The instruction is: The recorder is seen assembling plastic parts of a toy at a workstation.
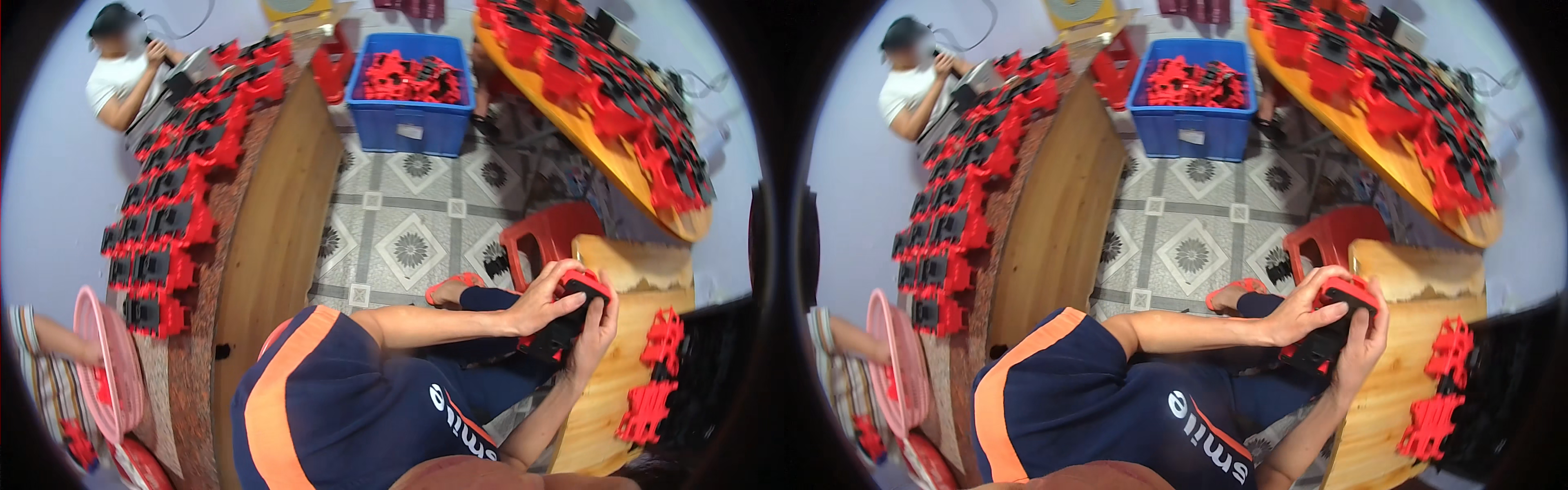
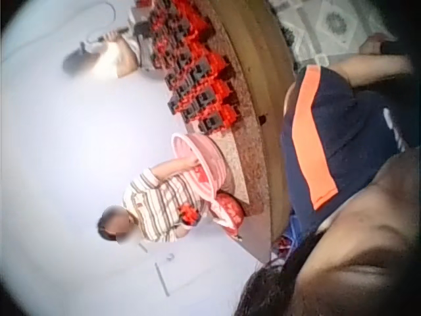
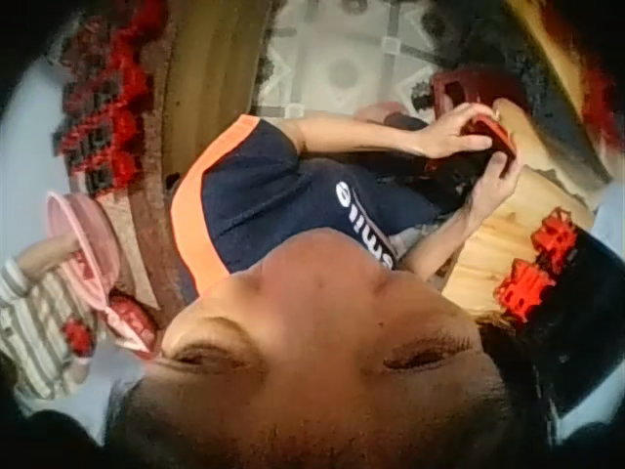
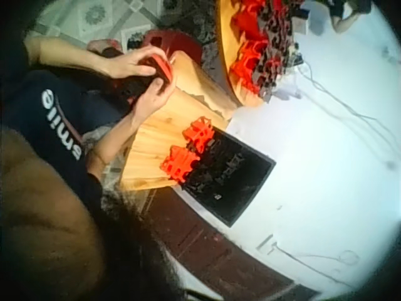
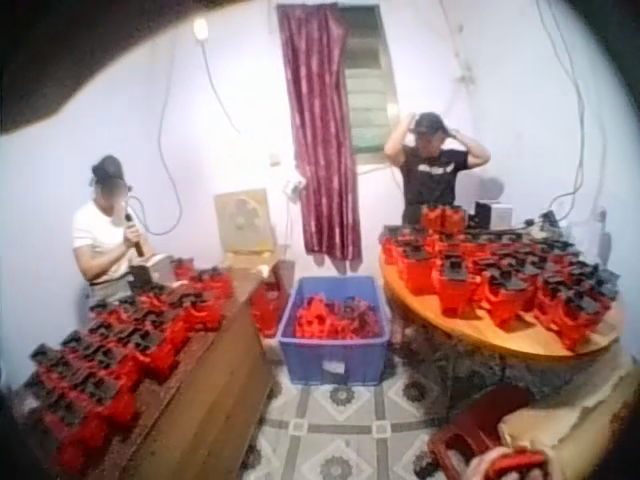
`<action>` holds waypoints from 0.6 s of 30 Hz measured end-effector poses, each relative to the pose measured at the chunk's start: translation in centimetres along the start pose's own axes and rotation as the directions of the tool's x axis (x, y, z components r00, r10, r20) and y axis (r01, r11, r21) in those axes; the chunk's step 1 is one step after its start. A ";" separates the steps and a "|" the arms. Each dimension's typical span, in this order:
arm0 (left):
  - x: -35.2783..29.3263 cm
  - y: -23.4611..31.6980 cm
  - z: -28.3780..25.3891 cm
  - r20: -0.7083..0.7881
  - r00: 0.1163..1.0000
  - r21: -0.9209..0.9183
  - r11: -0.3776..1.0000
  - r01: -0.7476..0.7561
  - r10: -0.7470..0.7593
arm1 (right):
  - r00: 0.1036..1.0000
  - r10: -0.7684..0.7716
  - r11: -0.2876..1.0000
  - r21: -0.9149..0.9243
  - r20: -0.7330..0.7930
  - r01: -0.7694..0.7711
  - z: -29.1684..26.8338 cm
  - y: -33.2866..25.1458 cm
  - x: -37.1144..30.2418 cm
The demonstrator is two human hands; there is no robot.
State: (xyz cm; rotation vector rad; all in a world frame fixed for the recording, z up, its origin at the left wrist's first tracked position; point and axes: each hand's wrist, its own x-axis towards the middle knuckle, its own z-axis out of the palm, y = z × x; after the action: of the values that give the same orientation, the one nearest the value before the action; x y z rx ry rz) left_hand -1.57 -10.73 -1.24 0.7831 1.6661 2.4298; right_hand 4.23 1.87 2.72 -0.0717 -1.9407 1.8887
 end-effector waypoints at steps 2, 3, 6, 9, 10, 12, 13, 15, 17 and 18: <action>2.1 0.7 -1.4 -0.164 0.986 -0.047 0.999 -0.014 0.006 | 0.993 0.009 0.996 0.092 0.120 -0.021 0.0 0.4 -0.1; 3.1 2.6 -2.1 -0.146 0.984 -0.243 0.968 0.064 -0.101 | 0.987 0.029 0.991 0.121 0.160 -0.048 0.1 0.5 -0.2; 4.1 4.3 -3.0 -0.075 0.990 -0.278 0.956 0.094 -0.119 | 0.982 0.101 0.993 0.044 0.159 -0.109 -0.5 3.7 -0.8; 2.7 5.2 -3.6 0.088 0.996 -0.197 0.980 0.014 0.004 | 0.987 0.126 0.975 0.171 0.099 -0.141 0.9 3.8 -0.7; 2.1 4.5 -3.3 0.081 0.993 -0.164 0.984 -0.073 0.087 | 0.992 0.112 0.971 0.205 0.049 -0.120 1.1 3.5 -0.7; 1.0 3.9 -3.8 0.027 0.990 -0.086 0.987 -0.139 0.142 | 0.998 0.017 0.992 0.122 0.067 -0.025 2.7 3.2 -0.7; 1.2 3.6 -4.4 0.026 0.990 -0.088 0.986 -0.139 0.142 | 0.999 -0.011 0.998 0.058 0.044 0.009 3.9 3.0 -0.7; 2.1 4.8 -6.1 0.055 0.995 -0.116 0.990 -0.074 0.081 | 1.000 -0.016 0.998 -0.054 0.023 0.017 5.5 3.1 0.0; 2.4 4.8 -7.4 0.021 0.998 -0.108 0.993 -0.050 0.053 | 0.990 -0.112 0.930 -0.343 0.083 0.134 6.4 3.4 1.2; 2.6 4.5 -8.2 -0.055 0.998 -0.084 0.996 -0.036 0.031 | 0.994 -0.025 0.968 -0.245 0.108 0.051 7.2 3.0 1.9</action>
State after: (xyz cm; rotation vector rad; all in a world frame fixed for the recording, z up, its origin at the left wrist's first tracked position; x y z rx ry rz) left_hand -6.62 -18.53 1.49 0.7463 1.5679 2.5476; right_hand -0.68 -4.09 0.43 -0.0096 -2.2246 1.6465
